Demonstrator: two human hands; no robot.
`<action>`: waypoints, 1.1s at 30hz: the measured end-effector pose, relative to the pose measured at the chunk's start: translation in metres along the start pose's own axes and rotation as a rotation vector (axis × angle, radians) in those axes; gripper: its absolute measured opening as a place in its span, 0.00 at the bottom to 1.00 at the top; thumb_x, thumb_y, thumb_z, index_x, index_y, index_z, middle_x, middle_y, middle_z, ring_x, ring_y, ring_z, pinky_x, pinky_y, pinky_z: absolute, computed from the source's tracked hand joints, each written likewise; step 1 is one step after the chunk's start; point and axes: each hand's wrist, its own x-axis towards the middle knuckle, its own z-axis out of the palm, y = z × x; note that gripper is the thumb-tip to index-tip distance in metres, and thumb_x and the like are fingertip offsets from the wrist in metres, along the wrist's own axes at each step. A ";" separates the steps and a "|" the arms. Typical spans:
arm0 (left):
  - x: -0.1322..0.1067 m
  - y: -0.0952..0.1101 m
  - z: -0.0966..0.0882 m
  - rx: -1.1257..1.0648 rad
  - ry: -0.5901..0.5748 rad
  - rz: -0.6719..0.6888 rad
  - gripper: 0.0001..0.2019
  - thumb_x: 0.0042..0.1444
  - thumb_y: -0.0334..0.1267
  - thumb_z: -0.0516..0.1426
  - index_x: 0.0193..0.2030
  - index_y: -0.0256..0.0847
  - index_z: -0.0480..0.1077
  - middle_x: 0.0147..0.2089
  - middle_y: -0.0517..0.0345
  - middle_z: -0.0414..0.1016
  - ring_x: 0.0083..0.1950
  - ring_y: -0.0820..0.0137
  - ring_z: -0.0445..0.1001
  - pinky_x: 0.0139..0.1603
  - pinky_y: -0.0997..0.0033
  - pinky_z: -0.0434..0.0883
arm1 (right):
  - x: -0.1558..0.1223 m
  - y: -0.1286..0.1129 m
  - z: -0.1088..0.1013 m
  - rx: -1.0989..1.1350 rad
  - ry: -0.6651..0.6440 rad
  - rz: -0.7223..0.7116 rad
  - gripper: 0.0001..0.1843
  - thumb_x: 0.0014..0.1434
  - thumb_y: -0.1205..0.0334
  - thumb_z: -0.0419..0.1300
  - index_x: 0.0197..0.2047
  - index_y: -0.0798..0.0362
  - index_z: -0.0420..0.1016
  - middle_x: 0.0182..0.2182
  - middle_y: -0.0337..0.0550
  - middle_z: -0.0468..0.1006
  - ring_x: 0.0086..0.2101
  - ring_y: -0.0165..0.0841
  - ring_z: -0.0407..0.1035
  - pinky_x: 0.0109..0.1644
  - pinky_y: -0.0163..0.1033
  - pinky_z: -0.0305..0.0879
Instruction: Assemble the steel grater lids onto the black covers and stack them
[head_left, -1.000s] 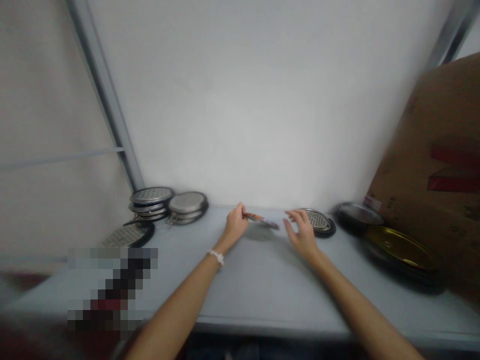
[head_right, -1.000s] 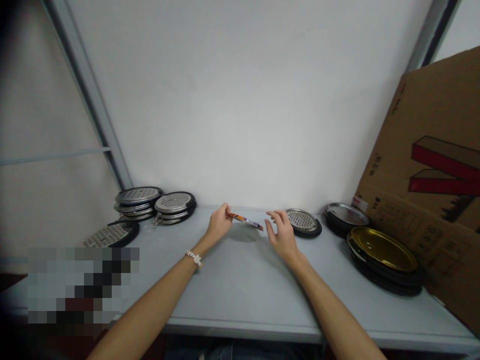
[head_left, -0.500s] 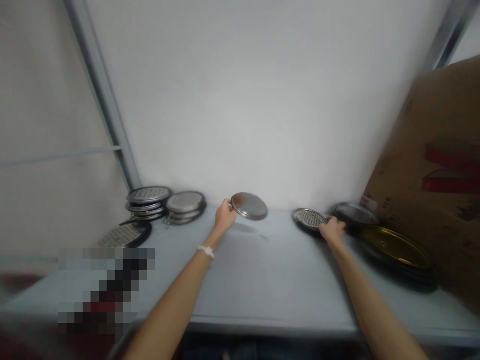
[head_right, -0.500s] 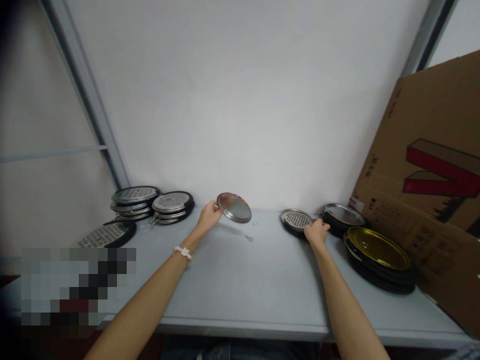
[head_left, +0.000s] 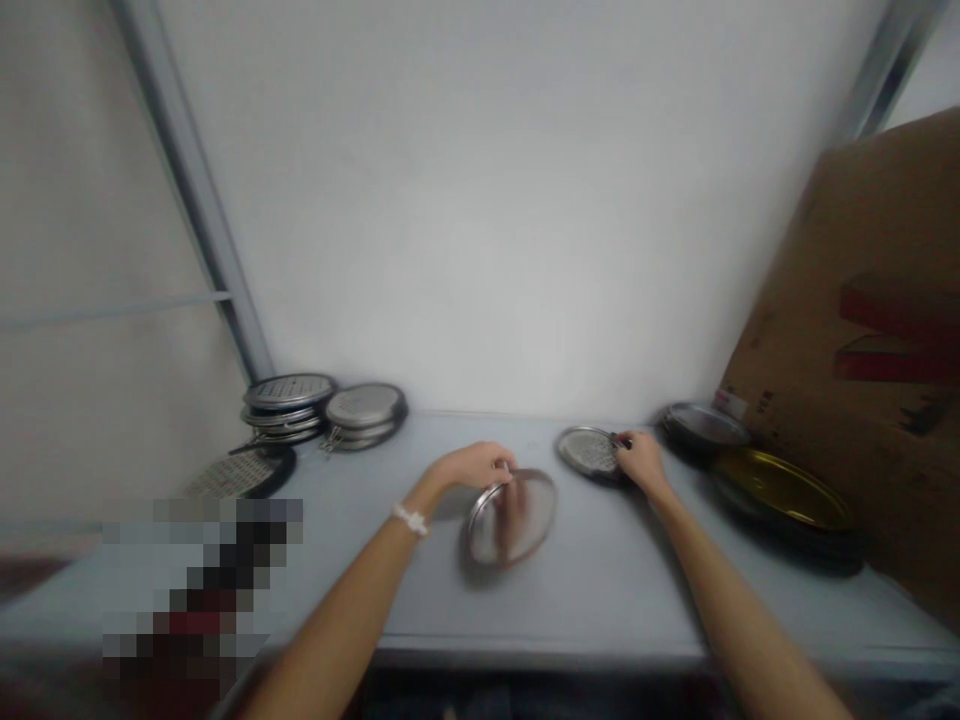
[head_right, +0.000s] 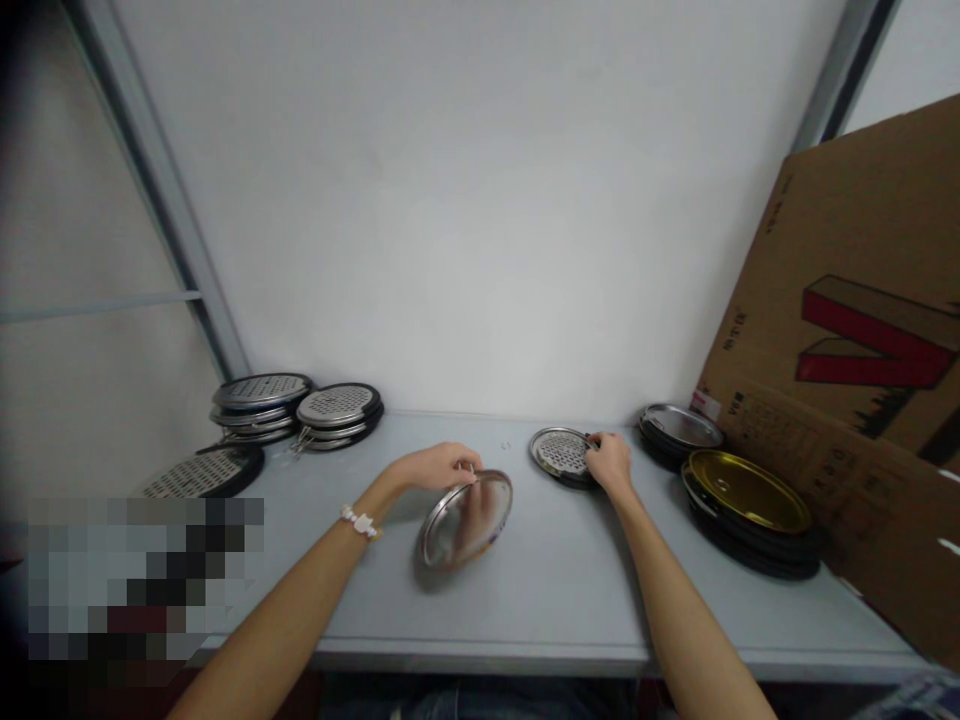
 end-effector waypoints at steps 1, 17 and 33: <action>0.000 0.005 0.003 0.079 -0.031 0.027 0.10 0.54 0.33 0.57 0.40 0.38 0.79 0.34 0.56 0.81 0.34 0.69 0.74 0.35 0.75 0.66 | -0.002 -0.004 0.000 -0.006 0.007 -0.027 0.17 0.55 0.70 0.57 0.47 0.59 0.81 0.46 0.56 0.80 0.50 0.46 0.72 0.55 0.44 0.65; 0.002 0.034 0.028 0.231 0.018 -0.038 0.10 0.59 0.33 0.56 0.41 0.37 0.78 0.37 0.54 0.82 0.34 0.70 0.74 0.32 0.76 0.64 | -0.035 -0.044 -0.009 -0.182 -0.157 -0.278 0.36 0.57 0.34 0.57 0.57 0.52 0.74 0.54 0.56 0.74 0.51 0.50 0.70 0.55 0.48 0.64; 0.001 0.031 0.026 0.230 -0.009 -0.050 0.07 0.53 0.28 0.59 0.36 0.35 0.79 0.33 0.53 0.82 0.32 0.70 0.75 0.31 0.76 0.64 | -0.035 -0.054 -0.017 0.011 0.083 -0.224 0.30 0.55 0.42 0.62 0.54 0.53 0.75 0.51 0.52 0.75 0.52 0.49 0.69 0.57 0.52 0.63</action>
